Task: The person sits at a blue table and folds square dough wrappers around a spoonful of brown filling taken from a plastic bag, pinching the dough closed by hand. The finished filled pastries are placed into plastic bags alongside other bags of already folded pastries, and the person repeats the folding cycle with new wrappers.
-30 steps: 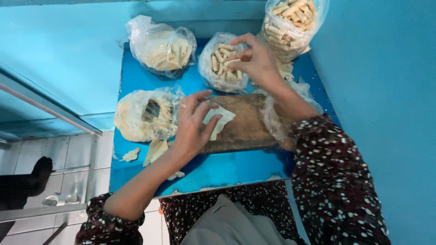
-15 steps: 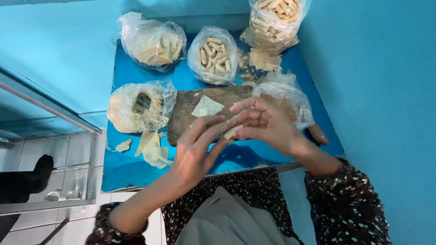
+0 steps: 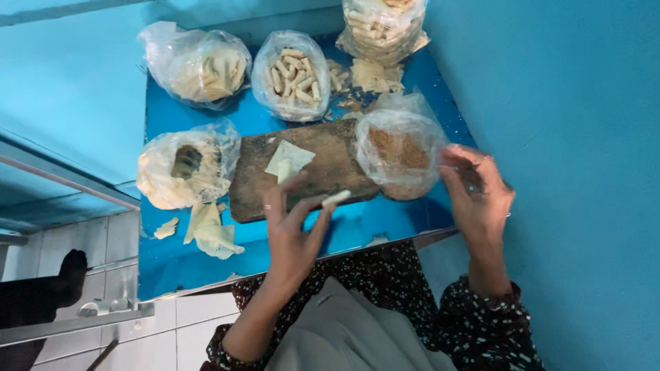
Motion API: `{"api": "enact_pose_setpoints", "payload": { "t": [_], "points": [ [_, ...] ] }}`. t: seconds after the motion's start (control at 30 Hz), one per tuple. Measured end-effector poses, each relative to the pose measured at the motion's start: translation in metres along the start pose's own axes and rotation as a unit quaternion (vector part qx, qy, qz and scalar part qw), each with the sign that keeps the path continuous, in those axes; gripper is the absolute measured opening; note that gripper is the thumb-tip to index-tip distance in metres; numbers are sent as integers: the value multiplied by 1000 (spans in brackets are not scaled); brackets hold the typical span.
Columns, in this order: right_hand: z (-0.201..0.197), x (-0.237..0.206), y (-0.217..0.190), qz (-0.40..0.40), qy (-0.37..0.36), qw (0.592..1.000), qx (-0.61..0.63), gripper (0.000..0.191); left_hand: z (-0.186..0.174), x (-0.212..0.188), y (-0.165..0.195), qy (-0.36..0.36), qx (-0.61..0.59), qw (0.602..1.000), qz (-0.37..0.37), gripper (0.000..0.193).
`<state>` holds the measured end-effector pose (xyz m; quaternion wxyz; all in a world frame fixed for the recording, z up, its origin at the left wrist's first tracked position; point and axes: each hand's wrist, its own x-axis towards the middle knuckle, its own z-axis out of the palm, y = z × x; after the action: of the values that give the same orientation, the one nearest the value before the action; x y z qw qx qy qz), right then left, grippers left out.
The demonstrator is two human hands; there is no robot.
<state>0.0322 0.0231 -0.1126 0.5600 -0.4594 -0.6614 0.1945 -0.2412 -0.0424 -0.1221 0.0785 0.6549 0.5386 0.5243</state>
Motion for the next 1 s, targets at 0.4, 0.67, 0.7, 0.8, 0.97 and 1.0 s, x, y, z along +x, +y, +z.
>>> {"api": "enact_pose_setpoints", "payload": {
  "t": [0.4,0.67,0.7,0.8,0.97,1.0],
  "points": [
    [-28,-11,43,-52,-65,908,-409,49,35,6,-12,19,239,970,45,34],
    [-42,-6,44,93,5,956,-279,48,36,7,-11,-17,216,975,52,17],
    [-43,-14,40,76,45,963,-255,54,35,8,-10,-25,189,981,44,17],
    [-39,-41,27,-55,91,968,-226,56,33,11,-9,-18,172,984,39,18],
    [-27,-79,5,-40,-1,988,-150,61,33,11,-7,28,173,984,31,19],
    [-25,-84,1,-47,-34,987,-149,59,32,10,-7,33,185,982,38,16]
  ]
}}
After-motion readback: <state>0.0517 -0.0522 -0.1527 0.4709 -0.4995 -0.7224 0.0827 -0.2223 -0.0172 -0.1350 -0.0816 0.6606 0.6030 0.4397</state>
